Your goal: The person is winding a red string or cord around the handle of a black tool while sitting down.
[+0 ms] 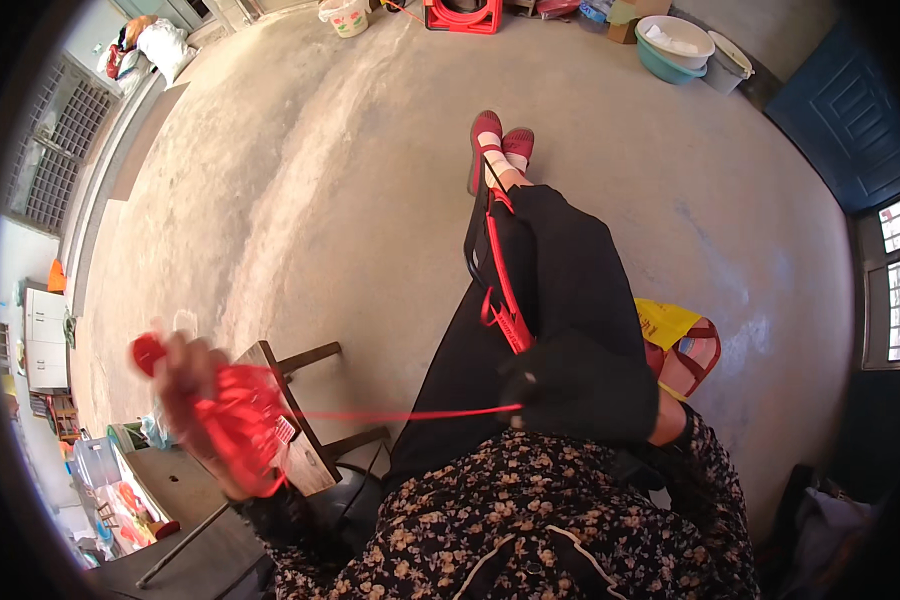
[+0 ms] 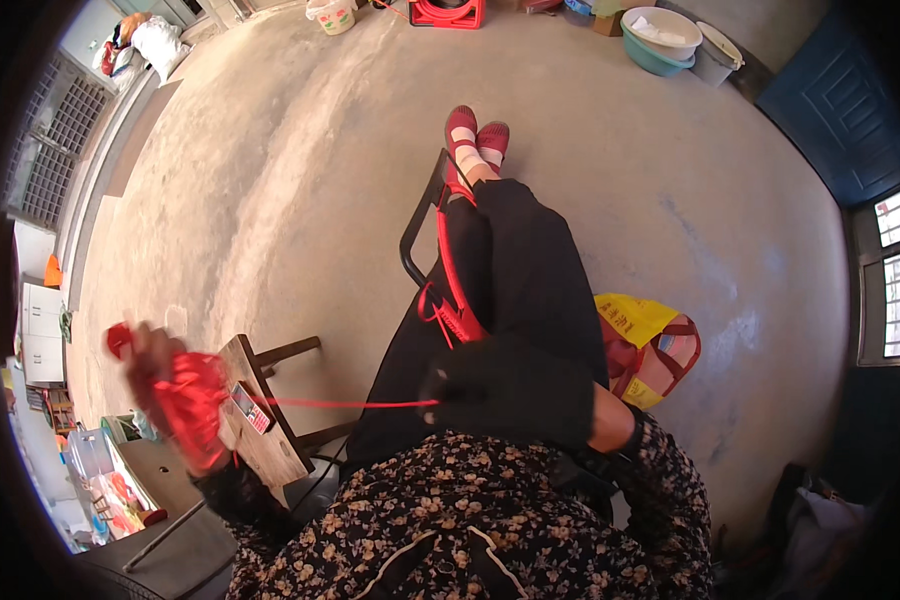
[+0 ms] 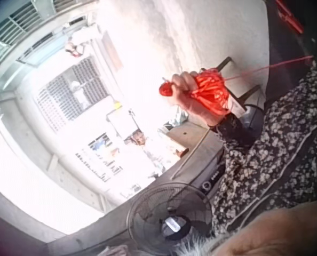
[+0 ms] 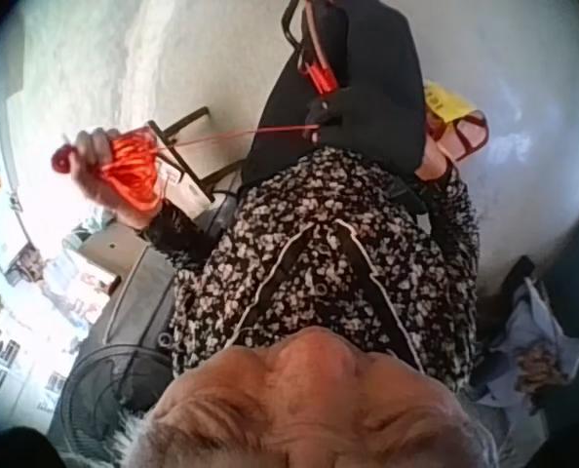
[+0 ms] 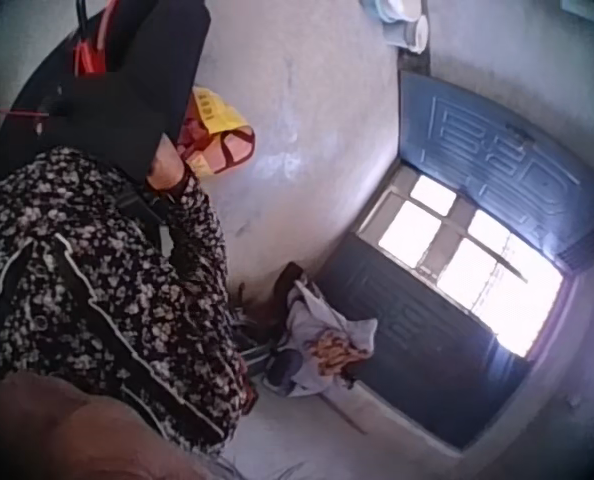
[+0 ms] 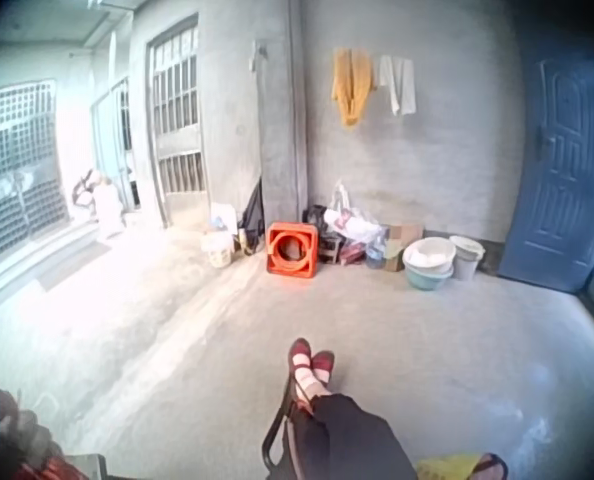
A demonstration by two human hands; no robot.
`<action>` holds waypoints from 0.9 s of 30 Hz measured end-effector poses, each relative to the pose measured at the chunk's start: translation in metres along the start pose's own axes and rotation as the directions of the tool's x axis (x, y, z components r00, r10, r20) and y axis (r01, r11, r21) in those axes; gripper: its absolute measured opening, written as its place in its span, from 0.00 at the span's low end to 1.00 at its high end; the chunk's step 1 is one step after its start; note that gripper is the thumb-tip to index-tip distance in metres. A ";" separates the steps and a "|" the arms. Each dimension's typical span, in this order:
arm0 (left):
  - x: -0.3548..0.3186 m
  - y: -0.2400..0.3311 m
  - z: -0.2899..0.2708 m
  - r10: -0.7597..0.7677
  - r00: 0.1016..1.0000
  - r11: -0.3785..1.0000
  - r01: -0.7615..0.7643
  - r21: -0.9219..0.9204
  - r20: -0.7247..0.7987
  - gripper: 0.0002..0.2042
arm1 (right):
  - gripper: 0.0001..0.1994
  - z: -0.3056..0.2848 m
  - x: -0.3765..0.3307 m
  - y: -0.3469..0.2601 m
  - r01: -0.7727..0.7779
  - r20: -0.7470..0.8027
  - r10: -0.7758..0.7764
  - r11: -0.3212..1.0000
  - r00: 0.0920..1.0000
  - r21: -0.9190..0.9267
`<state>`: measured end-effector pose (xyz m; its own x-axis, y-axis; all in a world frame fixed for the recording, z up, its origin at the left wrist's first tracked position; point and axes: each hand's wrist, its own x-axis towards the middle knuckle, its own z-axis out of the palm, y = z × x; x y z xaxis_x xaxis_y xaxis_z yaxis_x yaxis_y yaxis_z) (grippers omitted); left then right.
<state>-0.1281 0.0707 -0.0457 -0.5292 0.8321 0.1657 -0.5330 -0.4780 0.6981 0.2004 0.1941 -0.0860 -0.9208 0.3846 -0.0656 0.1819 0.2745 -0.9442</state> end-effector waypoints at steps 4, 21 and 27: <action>-0.007 -0.082 -0.008 -0.263 0.928 0.889 0.340 0.308 -0.265 0.05 | 0.09 0.004 -0.039 0.000 -0.029 -0.141 0.027 1.000 0.990 -0.012; -0.011 -0.190 0.029 -0.475 0.880 0.512 0.262 0.818 0.015 0.25 | 0.05 -0.017 -0.075 -0.002 -0.327 -0.474 -0.140 0.556 0.869 -0.764; 0.023 -0.147 0.013 -0.129 0.990 0.695 0.047 0.717 0.060 0.10 | 0.07 -0.046 0.005 0.043 -0.216 -0.798 -0.336 0.844 0.500 -0.491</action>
<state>-0.0530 0.1634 -0.1350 -0.4152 0.9023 0.1158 0.0783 -0.0914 0.9927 0.2191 0.2482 -0.1118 -0.2465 0.8034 0.5419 0.5222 0.5812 -0.6241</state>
